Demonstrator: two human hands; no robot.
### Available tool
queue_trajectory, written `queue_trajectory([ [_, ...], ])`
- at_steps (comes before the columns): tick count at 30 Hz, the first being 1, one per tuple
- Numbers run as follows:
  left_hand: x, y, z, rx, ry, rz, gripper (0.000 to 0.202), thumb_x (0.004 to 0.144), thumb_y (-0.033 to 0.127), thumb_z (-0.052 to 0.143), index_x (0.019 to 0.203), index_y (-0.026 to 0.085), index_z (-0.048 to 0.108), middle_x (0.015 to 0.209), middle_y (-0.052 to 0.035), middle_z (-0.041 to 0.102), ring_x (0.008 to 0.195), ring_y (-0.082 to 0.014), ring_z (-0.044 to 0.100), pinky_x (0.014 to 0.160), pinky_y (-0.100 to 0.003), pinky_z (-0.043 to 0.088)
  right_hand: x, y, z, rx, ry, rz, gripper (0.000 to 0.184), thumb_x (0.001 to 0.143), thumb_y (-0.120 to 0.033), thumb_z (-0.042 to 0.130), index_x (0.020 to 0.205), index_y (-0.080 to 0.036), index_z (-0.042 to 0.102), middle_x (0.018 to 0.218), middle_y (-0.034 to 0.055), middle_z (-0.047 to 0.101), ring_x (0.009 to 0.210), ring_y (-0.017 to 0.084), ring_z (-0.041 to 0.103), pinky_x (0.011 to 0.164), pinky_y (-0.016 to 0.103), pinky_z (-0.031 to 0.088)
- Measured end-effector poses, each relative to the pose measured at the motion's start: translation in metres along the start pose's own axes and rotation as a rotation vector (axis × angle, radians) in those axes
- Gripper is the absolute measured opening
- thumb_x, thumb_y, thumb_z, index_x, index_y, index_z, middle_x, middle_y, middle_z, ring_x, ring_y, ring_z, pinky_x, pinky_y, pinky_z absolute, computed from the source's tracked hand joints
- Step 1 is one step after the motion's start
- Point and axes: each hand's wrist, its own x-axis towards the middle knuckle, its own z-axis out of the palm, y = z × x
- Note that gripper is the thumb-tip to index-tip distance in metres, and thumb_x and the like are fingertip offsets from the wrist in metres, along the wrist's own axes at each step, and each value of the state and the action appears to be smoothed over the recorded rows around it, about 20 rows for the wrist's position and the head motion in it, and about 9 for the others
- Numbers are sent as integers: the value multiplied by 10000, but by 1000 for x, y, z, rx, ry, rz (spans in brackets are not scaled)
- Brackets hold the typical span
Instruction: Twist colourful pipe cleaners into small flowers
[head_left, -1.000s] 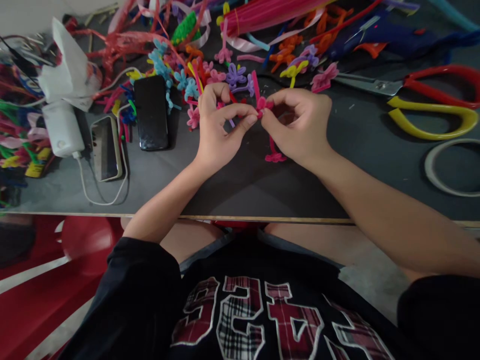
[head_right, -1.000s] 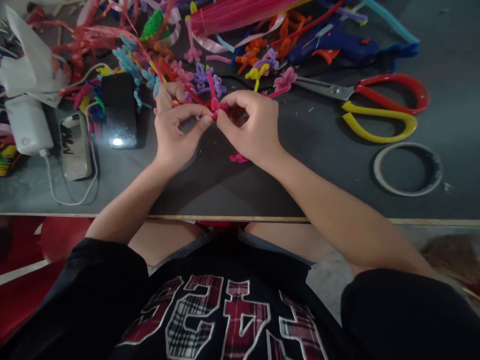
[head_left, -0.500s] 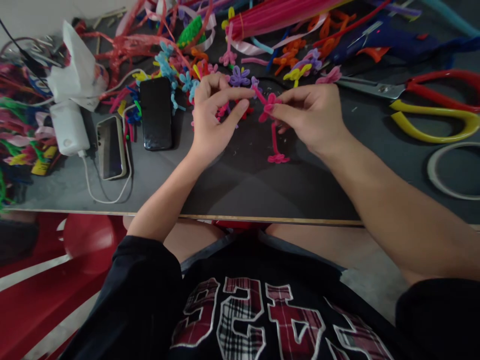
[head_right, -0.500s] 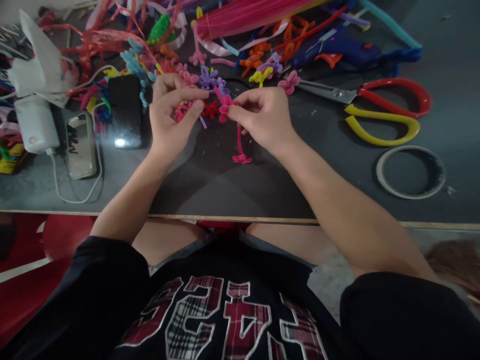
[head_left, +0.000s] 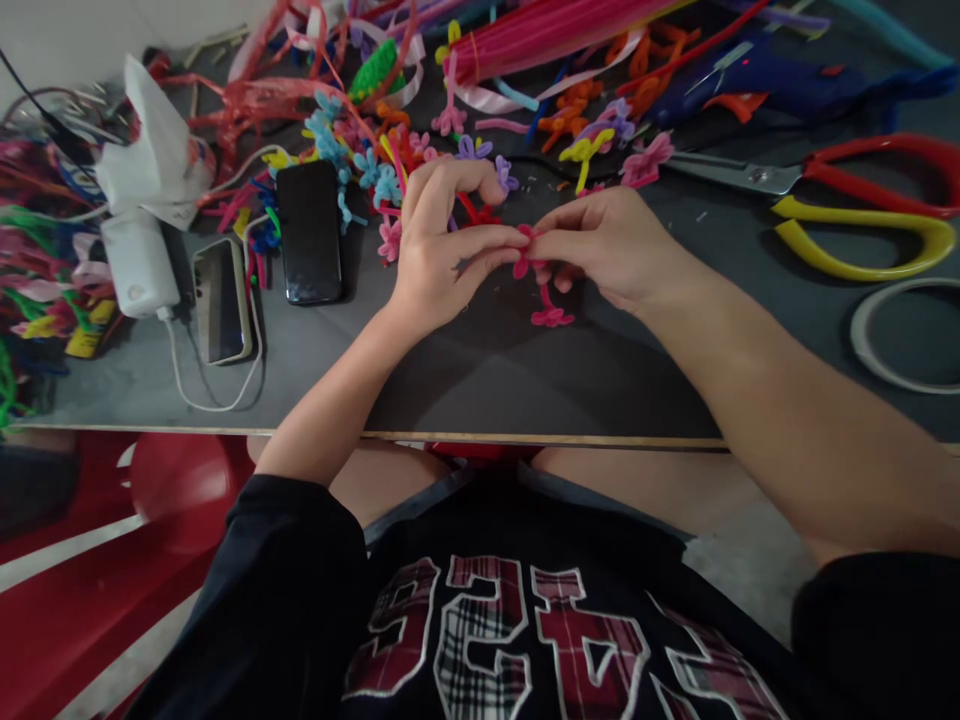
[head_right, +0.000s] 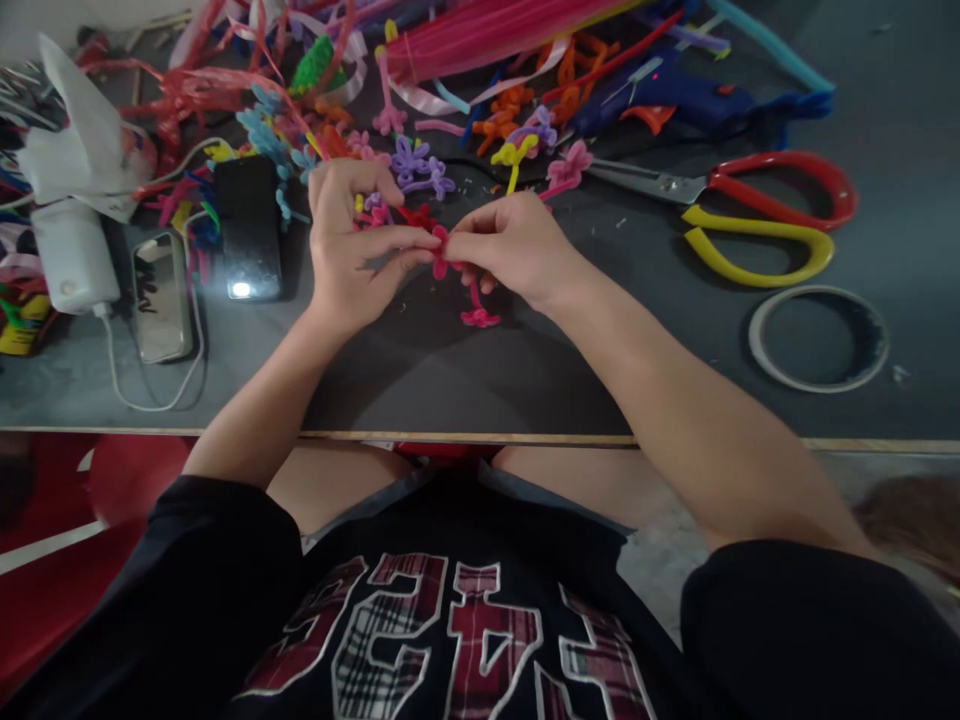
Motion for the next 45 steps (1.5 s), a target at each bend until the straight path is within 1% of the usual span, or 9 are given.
queue_trajectory([
  [6,2,4,3,101,110,157,176,879,451,652,920,356,794,881,-84,625,915,-252,618,817,-480,525,-1,4,-6,8,-108,-99,285,787,23,661,556,-139,621,435,-29,547,332,43,446,337,153,338],
  [14,2,2,1,79,96,178,175,868,477,665,913,359,787,846,-60,595,890,-224,598,783,-449,506,3,10,-8,22,-168,-127,256,783,-29,669,556,-144,640,461,-16,557,341,63,459,347,196,323],
  [17,0,-1,-2,33,33,47,204,841,539,678,922,384,784,947,-60,655,987,-251,600,871,-493,491,6,14,-9,52,-159,-157,232,773,-51,675,571,-164,661,457,-21,564,343,71,456,340,202,330],
  [20,-2,-1,-1,-57,-2,-121,266,788,607,708,879,367,777,987,-56,685,1062,-278,593,954,-523,466,6,13,-8,31,-75,-192,230,758,-15,674,597,-179,672,474,-27,581,364,77,463,356,206,352],
  [24,-5,3,6,-70,48,-174,204,773,558,759,786,355,774,969,-57,668,1017,-267,596,947,-510,473,3,8,-4,-87,91,-162,294,715,73,674,559,-176,654,450,-35,553,367,78,446,375,232,340],
  [26,-6,6,9,-56,50,-209,184,767,540,769,761,355,771,946,-61,655,985,-267,594,936,-507,483,1,7,-3,-127,134,-207,285,705,60,699,561,-183,654,452,-45,535,396,74,443,394,235,323],
  [33,-7,9,10,-141,68,-335,289,778,608,720,743,323,744,927,-61,618,1006,-266,587,994,-512,478,-2,11,-4,-156,90,-417,196,729,-17,717,625,-180,683,558,-30,613,527,67,510,524,234,366],
  [38,-9,9,11,-223,46,-404,297,808,620,680,744,338,747,940,-47,615,1002,-238,588,988,-474,508,-4,15,-6,-139,52,-549,129,739,-83,697,673,-194,699,652,-10,665,576,81,558,507,224,388],
  [45,-3,10,4,-175,46,-346,255,791,615,703,809,371,773,962,-56,631,1009,-243,587,1001,-478,504,7,20,-16,-183,39,-578,167,749,-77,714,686,-232,718,634,-7,664,616,91,609,567,220,467],
])
